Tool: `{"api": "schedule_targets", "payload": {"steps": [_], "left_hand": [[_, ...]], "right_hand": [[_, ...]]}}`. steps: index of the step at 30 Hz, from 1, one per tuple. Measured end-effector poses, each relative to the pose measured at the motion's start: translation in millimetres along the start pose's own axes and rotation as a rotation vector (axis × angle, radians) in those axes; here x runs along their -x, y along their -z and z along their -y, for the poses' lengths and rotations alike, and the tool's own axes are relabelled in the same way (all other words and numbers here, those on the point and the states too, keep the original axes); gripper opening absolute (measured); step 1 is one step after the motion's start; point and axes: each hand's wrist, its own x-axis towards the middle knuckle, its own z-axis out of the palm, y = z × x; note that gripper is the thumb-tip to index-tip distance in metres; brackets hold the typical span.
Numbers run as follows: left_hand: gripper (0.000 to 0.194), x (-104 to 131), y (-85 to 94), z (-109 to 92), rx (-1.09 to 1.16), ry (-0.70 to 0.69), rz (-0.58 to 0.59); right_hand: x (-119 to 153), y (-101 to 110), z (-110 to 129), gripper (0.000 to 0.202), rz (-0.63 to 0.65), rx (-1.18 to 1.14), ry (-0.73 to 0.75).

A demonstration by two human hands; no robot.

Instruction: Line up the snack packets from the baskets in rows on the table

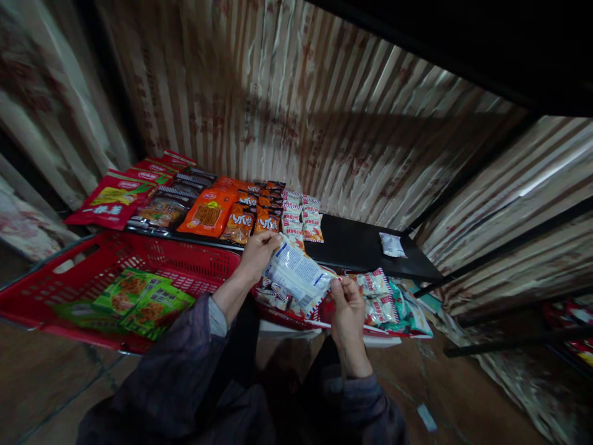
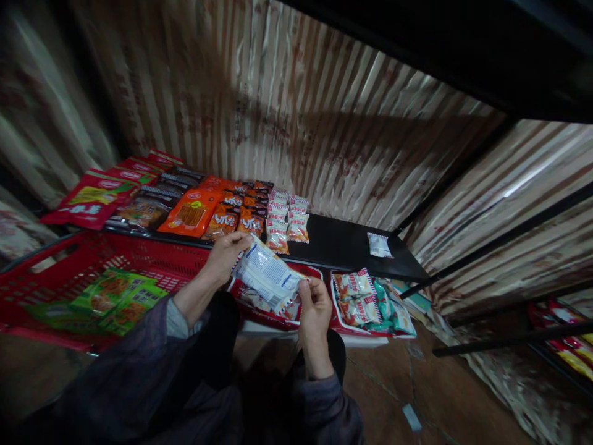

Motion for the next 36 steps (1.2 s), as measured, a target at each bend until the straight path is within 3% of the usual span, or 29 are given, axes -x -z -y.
{"api": "schedule_targets", "payload": {"steps": [13,20,29,36], "left_hand": [[0.023,-7,13.5,9,0.009,0.104,0.041],[0.015,-8,20.4,18,-0.015,0.094,-0.007],[0.009,-8,16.9,19,-0.036,0.105,-0.071],[0.012,-6,11.6,21,0.223,0.177,-0.028]], "right_hand": [[-4,-6,4,0.036,0.053,-0.045,-0.104],[-9,-8,6,0.035,0.089,-0.048,-0.117],[-15,-8,18,0.025,0.191,0.208,0.105],[-5,-6,24,0.012,0.234,0.544,0.542]]}}
